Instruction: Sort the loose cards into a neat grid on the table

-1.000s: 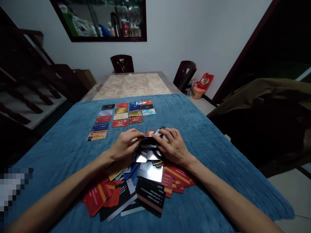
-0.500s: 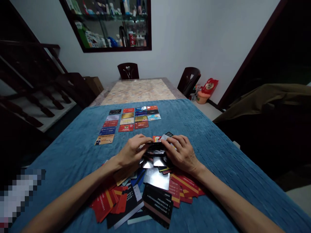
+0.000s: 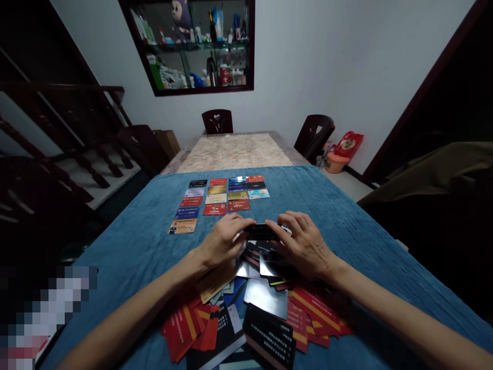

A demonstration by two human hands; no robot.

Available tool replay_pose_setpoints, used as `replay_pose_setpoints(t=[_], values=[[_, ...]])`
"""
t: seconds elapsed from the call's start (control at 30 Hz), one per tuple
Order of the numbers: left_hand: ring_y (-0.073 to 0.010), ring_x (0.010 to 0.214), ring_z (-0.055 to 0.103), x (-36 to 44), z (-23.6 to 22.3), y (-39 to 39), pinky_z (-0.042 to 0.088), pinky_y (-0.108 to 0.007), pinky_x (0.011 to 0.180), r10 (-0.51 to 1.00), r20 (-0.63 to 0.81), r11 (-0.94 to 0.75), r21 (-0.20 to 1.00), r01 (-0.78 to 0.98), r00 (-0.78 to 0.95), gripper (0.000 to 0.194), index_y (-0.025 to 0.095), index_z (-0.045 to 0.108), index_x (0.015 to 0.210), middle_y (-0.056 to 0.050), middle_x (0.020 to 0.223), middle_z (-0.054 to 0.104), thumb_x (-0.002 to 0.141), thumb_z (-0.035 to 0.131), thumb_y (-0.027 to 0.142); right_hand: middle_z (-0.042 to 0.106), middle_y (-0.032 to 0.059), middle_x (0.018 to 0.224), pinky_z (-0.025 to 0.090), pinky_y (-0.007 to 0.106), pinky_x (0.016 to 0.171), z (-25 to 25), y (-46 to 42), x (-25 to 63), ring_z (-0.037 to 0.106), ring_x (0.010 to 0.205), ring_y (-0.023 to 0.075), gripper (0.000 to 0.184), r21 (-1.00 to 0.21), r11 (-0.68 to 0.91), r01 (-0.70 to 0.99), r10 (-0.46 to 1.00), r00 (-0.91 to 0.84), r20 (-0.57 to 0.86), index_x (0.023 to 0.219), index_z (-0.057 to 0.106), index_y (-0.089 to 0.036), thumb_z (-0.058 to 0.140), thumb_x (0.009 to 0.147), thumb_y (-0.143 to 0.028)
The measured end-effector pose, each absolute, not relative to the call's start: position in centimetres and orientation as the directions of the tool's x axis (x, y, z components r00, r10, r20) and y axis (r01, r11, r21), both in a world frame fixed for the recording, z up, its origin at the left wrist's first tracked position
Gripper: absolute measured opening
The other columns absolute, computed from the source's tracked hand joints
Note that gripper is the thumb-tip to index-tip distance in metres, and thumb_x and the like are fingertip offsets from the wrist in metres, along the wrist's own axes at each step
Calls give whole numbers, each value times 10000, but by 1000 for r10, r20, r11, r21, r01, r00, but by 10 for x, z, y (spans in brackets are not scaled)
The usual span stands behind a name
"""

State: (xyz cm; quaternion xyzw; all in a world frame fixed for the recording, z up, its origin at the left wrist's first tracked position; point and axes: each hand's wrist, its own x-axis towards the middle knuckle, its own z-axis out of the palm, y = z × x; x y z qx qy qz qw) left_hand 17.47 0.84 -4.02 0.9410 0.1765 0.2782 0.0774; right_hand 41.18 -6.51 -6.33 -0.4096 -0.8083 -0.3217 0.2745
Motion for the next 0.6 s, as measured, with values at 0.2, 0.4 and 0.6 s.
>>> replay_pose_setpoints(t=[0.2,0.4,0.6], values=[[-249,1016,575,164,-28,14,507,-432,890,410,500,-911,175,374,763,344,136,536,1229,-123,1093,653,886,512,124,588,116,1051,471,420,826,-56,-41,403,522,1010,277,509,285,488,825,458,-519,721,1404,506,-224,589,902,-248],[-308,1194,509,148,-27,20,474,-488,975,428,524,-882,65,467,736,473,129,488,1313,-183,1285,539,845,556,135,603,118,1048,464,426,821,-49,-18,389,526,1000,282,546,300,522,798,428,-550,717,1423,487,-217,591,888,-239],[-333,1190,504,132,-30,32,468,-496,954,451,508,-831,-61,553,734,522,121,442,1389,-204,1288,520,874,520,169,598,133,1090,452,442,829,-44,5,372,501,1019,298,561,262,580,771,455,-574,681,1432,478,-217,586,885,-274]])
